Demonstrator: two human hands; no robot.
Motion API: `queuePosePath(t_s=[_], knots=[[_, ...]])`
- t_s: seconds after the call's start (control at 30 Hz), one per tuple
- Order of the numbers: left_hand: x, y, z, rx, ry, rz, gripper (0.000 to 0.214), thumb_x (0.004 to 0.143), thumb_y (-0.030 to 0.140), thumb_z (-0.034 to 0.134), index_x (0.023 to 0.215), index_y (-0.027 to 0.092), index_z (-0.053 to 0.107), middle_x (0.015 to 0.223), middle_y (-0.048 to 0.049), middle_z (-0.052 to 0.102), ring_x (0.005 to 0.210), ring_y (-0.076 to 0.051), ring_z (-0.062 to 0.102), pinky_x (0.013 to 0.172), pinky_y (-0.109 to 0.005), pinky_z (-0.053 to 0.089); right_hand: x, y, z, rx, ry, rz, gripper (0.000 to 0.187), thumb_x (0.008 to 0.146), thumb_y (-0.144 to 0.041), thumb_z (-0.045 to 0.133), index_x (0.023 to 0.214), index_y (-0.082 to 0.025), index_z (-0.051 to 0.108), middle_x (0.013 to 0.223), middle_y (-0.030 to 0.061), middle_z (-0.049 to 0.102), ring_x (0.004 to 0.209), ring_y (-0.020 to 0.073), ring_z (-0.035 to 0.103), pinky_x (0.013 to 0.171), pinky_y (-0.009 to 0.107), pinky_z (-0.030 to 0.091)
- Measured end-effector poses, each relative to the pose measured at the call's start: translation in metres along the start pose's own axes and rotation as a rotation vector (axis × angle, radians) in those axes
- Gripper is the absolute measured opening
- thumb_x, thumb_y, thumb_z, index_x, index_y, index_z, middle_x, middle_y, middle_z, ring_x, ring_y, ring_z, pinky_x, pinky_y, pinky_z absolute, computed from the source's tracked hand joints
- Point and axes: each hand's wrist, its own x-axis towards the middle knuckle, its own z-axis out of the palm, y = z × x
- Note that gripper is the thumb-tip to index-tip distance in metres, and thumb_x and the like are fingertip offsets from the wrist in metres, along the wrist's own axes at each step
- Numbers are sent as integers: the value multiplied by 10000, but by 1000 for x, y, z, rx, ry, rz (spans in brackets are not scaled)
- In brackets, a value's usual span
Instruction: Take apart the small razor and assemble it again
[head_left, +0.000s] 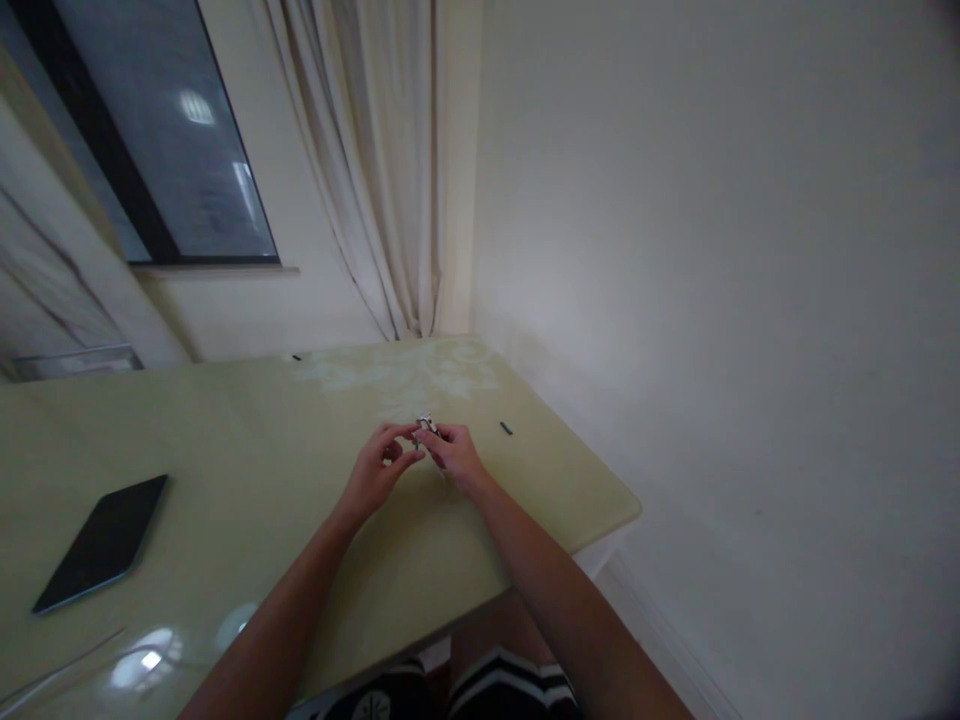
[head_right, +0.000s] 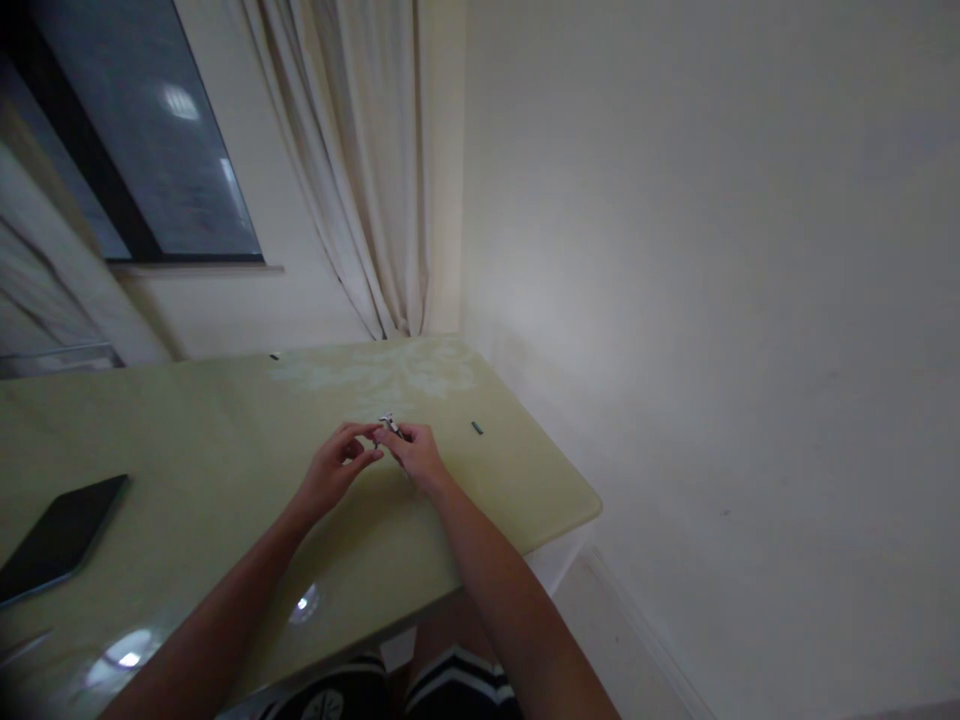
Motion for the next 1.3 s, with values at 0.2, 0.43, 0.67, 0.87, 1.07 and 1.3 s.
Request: queuePosePath(t_s=[0.2,0.43,0.67,0.87,1.07,1.3], knots=[[3,7,-7,11,-25,-4,377,784,400,825,1122,245,764,997,-30,654,650,-100,545,596,-232,476,-2,0,0,-22,-9,-24,479,734,-612,797,784,-141,730,518,-84,376,482,74,292,479,248,195],[4,7,-16,-269,51,-240,450,792,462,804,1163,209,768,826,-18,680,671,-123,552,634,-251,462,-2,-8,-1,100,-107,-73,638,904,-721,552,859,-123,771,508,-57,422,441,71,274,459,251,170],[1,2,-15,-547,15,-344,527,724,492,870,1171,230,774,1059,-89,770,876,-200,682,804,-343,530,-7,-10,0,85,-218,-61,591,892,-687,609,871,-124,786,492,-61,407,447,74,282,469,247,189],[1,8,-13,-567,-16,-358,511,696,436,902,1152,233,790,1111,-106,789,957,-234,713,836,-353,545,-10,-14,2,57,-214,-82,580,886,-684,629,868,-127,789,492,-50,441,439,70,298,456,239,181],[1,12,-13,-582,-4,-370,488,689,419,909,1126,232,799,1053,-89,801,932,-222,727,856,-364,558,-11,-14,2,16,-189,-73,615,854,-721,639,847,-126,792,491,-48,439,444,70,296,464,244,190],[2,15,-14,-561,14,-367,531,659,418,928,1130,209,796,1032,-94,807,921,-232,739,932,-421,565,-8,-11,1,-28,-181,-59,652,828,-760,641,852,-127,799,491,-42,449,449,77,302,467,248,197]])
